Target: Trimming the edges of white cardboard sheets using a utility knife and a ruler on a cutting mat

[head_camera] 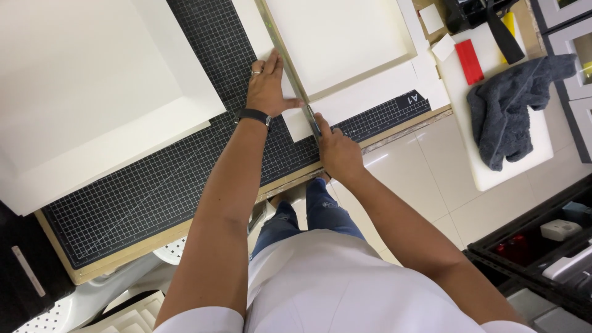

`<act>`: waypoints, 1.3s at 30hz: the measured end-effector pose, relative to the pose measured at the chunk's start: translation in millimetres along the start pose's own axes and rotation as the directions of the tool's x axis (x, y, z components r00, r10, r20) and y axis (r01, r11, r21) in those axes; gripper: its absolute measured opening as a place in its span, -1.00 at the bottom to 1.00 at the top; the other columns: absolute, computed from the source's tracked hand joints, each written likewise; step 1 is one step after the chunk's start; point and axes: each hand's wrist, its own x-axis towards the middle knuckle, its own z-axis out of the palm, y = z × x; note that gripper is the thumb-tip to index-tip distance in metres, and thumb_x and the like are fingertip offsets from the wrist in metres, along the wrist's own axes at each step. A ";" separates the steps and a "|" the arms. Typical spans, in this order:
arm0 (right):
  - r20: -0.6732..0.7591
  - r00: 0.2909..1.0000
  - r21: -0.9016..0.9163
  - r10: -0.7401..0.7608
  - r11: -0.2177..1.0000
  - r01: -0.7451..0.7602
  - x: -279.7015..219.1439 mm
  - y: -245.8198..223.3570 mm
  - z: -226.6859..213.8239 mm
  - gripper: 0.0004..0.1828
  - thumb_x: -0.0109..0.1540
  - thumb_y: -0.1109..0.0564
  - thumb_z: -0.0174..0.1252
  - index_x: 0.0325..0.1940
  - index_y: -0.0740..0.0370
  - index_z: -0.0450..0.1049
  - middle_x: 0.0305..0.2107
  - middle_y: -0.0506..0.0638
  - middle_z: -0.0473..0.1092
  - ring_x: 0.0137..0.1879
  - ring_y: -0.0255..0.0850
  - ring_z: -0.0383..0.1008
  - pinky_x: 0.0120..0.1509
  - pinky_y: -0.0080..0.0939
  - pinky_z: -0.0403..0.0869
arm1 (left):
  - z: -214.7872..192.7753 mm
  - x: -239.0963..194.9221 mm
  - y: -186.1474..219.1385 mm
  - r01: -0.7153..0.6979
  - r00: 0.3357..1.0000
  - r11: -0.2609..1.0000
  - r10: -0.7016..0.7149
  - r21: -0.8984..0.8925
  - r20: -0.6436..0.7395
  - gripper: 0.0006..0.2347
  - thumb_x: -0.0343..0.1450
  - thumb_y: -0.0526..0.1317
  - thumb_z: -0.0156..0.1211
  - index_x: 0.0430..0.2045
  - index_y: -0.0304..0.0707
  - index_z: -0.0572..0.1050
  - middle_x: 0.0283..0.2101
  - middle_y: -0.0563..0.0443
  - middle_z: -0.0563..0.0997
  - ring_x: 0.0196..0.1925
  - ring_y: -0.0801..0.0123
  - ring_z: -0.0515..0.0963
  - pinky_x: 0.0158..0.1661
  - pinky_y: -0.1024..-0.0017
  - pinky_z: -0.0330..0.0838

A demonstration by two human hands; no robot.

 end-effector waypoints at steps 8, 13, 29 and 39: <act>0.109 0.994 -0.125 -0.013 0.992 0.026 -2.9 -7.2 -19.5 -0.25 0.40 0.18 -0.11 0.65 -0.05 -0.17 -0.39 0.10 0.37 -0.47 -0.02 0.43 -0.44 0.01 0.46 | 1.1 1.8 1.9 0.006 1.000 1.000 -0.006 0.026 0.008 0.08 0.25 0.29 0.51 0.47 -0.43 -0.03 0.58 -0.07 -0.21 0.54 -0.10 0.04 0.38 -0.03 0.11; 0.099 0.995 -0.060 -0.029 0.998 0.035 -41.5 15.8 0.7 -0.08 0.29 -0.01 0.15 0.63 -0.06 -0.18 -0.36 0.15 0.38 -0.48 0.00 0.39 -0.48 0.01 0.40 | 1.0 1.7 1.2 0.013 1.000 1.000 -0.013 0.029 0.016 0.08 0.25 0.30 0.49 0.48 -0.41 -0.06 0.58 -0.06 -0.24 0.56 -0.04 -0.02 0.40 -0.05 0.07; -0.135 0.973 0.670 0.190 0.741 -0.051 -20.9 23.9 24.4 -0.58 0.26 0.00 0.23 0.15 0.05 0.30 -0.10 0.09 0.56 0.08 0.17 0.56 0.13 0.20 0.49 | 33.0 -142.9 69.5 0.260 0.953 0.566 -0.281 -0.783 0.113 -0.50 0.50 0.07 0.15 0.33 -0.01 0.28 0.26 -0.10 0.49 0.23 0.07 0.55 -0.03 0.23 0.67; -0.026 0.982 0.722 0.185 0.683 -0.110 -17.3 1.7 22.9 -0.56 0.22 -0.09 0.25 0.06 0.13 0.33 -0.16 0.21 0.54 0.06 0.26 0.56 0.11 0.26 0.50 | 53.9 -174.8 104.0 0.261 0.948 0.286 -0.257 -0.922 0.188 -0.45 0.53 -0.33 -0.12 0.46 -0.25 -0.10 0.37 -0.37 0.14 0.42 -0.18 0.25 0.34 -0.06 0.37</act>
